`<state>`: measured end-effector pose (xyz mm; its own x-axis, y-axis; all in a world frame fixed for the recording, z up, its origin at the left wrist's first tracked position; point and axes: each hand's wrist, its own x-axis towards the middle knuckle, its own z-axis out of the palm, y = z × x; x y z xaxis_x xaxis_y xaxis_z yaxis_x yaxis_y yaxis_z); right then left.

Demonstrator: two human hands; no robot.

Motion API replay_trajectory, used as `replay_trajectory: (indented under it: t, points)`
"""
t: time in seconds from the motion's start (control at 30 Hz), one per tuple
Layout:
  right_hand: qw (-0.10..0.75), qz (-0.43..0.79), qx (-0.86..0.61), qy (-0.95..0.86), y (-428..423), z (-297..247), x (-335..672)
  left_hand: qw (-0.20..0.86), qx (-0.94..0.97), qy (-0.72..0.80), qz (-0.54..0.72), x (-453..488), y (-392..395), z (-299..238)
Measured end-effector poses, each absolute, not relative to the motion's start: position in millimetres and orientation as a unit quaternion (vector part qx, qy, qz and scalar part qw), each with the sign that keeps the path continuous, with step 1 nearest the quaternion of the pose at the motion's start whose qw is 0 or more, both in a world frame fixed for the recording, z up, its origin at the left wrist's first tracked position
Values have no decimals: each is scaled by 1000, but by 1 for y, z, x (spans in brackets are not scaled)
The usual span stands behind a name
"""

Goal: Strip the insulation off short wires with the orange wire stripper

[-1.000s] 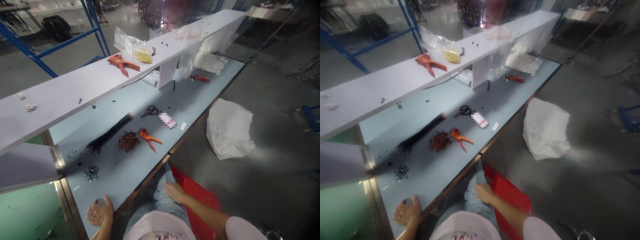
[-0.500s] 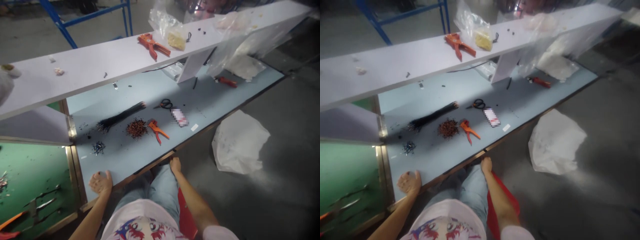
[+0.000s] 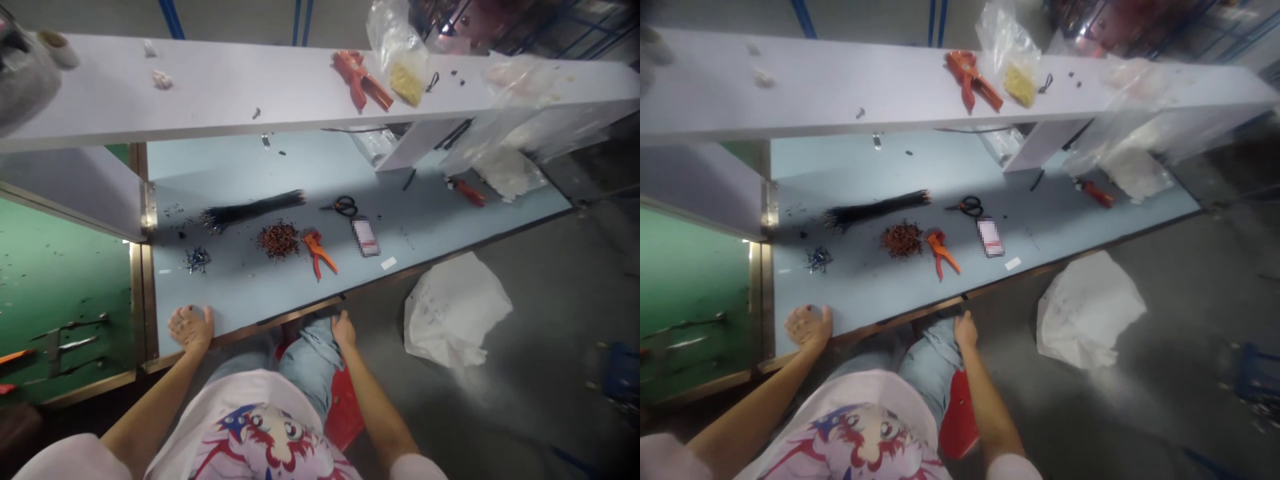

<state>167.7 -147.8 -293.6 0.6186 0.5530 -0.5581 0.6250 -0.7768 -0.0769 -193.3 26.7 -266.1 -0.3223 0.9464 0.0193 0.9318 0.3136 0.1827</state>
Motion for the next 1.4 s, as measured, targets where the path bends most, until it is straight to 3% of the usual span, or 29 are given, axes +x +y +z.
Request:
replay_trajectory:
  t: [0.27, 0.57, 0.83, 1.4]
  points:
    - [76, -299, 889, 340, -143, -293, 175, 49, 580, 809, 82, -192, 26, -263]
    - [59, -330, 815, 472, -139, -273, 146, 30, 593, 800, 90, -194, 25, -269]
    - [74, -270, 896, 344, -125, -287, 155, 37, 597, 797, 90, -194, 25, -267]
    - [95, -277, 885, 361, -126, -306, 163, 45, 580, 807, 97, -194, 24, -269]
